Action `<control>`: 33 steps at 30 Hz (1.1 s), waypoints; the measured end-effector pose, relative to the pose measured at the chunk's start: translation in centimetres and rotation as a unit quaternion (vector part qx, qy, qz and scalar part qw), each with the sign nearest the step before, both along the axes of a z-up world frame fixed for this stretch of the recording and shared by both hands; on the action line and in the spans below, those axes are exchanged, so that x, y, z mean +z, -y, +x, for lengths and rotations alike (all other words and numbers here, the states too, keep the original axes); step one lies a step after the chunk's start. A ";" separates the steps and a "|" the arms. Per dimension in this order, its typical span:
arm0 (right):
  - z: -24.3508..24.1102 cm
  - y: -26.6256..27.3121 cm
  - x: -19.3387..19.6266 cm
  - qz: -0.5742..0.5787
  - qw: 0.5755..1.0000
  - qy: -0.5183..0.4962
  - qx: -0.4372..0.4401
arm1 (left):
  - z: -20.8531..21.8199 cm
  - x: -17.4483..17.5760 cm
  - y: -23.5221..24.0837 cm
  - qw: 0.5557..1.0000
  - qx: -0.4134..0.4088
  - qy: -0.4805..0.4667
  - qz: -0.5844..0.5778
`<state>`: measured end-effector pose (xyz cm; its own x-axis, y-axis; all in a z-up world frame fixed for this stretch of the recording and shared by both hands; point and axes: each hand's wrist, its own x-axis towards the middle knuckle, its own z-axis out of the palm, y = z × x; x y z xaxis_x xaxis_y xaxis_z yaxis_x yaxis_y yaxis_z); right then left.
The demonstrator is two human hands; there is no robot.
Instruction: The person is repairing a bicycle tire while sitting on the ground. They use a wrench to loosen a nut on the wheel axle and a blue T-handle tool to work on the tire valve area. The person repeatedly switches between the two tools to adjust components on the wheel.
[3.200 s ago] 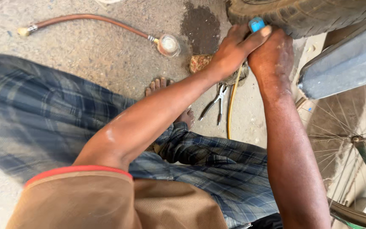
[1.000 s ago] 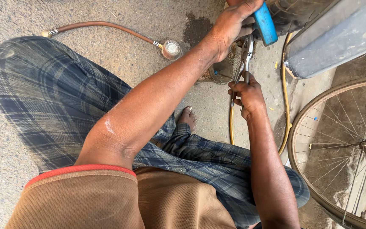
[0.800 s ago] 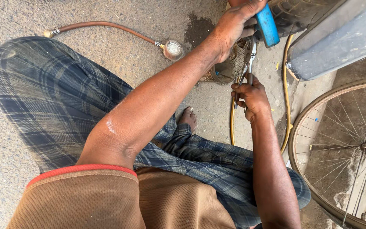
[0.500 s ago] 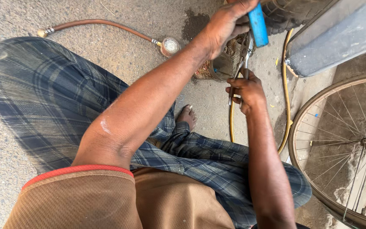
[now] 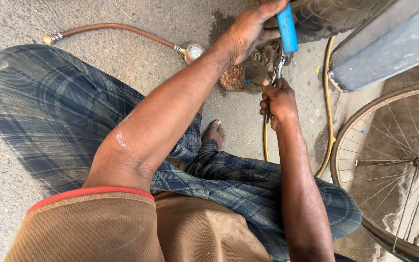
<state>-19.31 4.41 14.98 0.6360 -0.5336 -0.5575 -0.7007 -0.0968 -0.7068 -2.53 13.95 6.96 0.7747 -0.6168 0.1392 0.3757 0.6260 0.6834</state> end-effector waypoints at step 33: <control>-4.4 13.8 -10.8 -0.112 0.992 0.051 0.003 | -8.7 -0.6 -1.2 0.923 0.147 -0.356 -0.022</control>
